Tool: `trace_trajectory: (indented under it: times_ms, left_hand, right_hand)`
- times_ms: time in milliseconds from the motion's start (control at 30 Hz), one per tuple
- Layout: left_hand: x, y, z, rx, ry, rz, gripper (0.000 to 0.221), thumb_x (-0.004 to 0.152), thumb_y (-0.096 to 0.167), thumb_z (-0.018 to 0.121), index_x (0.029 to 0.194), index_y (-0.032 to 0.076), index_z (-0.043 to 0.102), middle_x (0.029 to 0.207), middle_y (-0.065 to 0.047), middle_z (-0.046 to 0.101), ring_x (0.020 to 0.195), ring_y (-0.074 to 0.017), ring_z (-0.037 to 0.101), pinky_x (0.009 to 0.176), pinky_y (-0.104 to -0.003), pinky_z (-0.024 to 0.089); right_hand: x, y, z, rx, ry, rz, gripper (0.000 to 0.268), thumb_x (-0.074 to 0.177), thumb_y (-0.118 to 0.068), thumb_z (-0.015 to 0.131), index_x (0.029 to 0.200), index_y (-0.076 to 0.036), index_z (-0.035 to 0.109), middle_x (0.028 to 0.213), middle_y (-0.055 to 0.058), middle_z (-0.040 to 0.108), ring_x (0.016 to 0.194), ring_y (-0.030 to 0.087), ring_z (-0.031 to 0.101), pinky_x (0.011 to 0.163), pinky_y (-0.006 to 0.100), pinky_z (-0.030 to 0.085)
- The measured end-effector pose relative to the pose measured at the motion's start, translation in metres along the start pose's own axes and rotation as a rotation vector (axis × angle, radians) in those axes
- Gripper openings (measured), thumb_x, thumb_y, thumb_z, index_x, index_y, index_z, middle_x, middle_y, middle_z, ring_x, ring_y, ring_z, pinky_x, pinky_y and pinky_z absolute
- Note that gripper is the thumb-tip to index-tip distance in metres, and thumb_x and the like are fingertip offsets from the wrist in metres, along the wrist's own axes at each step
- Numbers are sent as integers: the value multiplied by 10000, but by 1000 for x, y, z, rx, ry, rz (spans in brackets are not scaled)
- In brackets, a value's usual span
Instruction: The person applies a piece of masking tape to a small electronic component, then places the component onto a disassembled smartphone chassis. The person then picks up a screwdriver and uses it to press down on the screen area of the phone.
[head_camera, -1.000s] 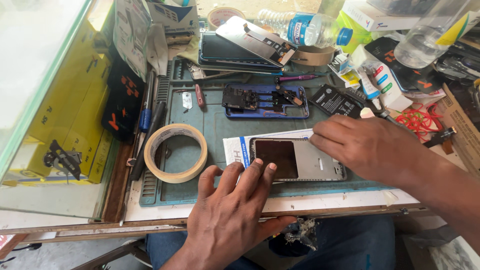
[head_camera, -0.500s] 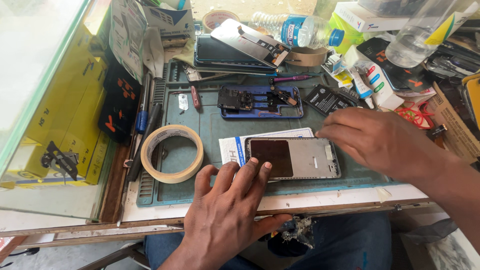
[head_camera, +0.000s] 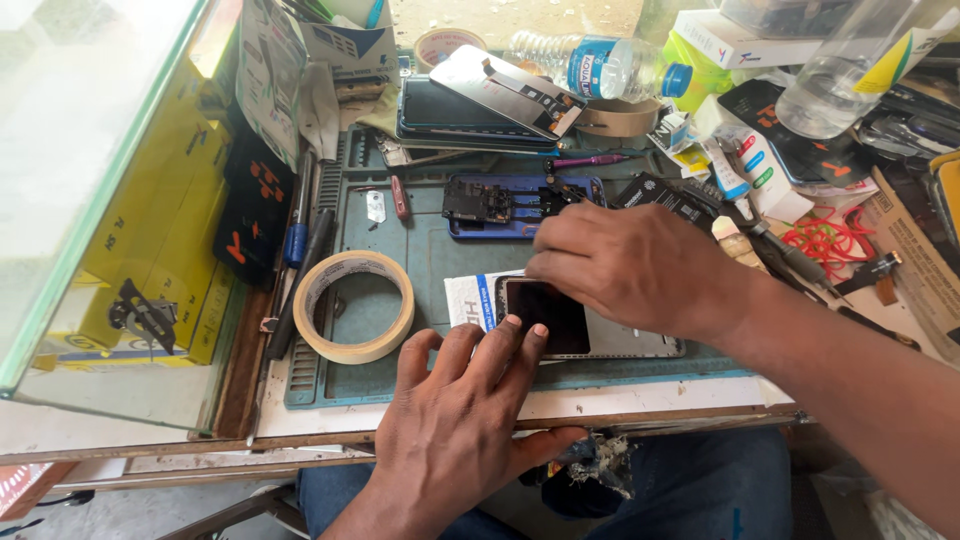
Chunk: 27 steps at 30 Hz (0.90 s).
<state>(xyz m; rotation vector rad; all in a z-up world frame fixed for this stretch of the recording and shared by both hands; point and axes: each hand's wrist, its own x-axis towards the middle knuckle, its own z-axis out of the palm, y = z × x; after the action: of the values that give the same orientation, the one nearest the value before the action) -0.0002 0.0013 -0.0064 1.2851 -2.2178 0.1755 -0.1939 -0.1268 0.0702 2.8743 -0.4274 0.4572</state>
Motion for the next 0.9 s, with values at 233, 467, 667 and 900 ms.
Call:
trace_trajectory:
  times_ms: [233, 467, 667, 900]
  left_hand:
    - [0, -1, 0, -12, -4, -12, 855, 805, 700, 676, 1356, 48, 623, 1292, -108, 623, 1073, -259, 582, 919, -499, 397]
    - [0, -3, 1, -31, 0, -6, 857, 813, 693, 678, 1356, 33, 618, 1300, -113, 620, 1074, -263, 583, 909, -498, 405]
    - [0, -2, 2, -28, 4, -4, 853, 809, 688, 684, 1342, 25, 620, 1300, -109, 607, 1084, -266, 582, 912, -499, 403]
    - [2, 1, 0, -28, -2, -21, 859, 765, 689, 709, 1332, 48, 628, 1293, -94, 615, 1076, -267, 578, 912, -506, 402]
  right_hand:
    - [-6, 3, 0, -85, -72, -28, 199, 801, -98, 655, 990, -69, 711, 955, 35, 625, 932, 207, 676, 654, 312, 585]
    - [-43, 10, -21, -142, -345, 136, 430, 704, -65, 669, 1132, -51, 709, 1020, 33, 614, 979, 194, 637, 610, 297, 595]
    - [-84, 21, -29, -126, -362, 194, 479, 663, -16, 653, 1139, -29, 701, 1091, 40, 633, 1006, 225, 631, 640, 323, 587]
    - [-115, 27, -30, -124, -263, 279, 366, 755, -134, 740, 1117, -84, 721, 1070, 48, 649, 963, 228, 659, 760, 374, 575]
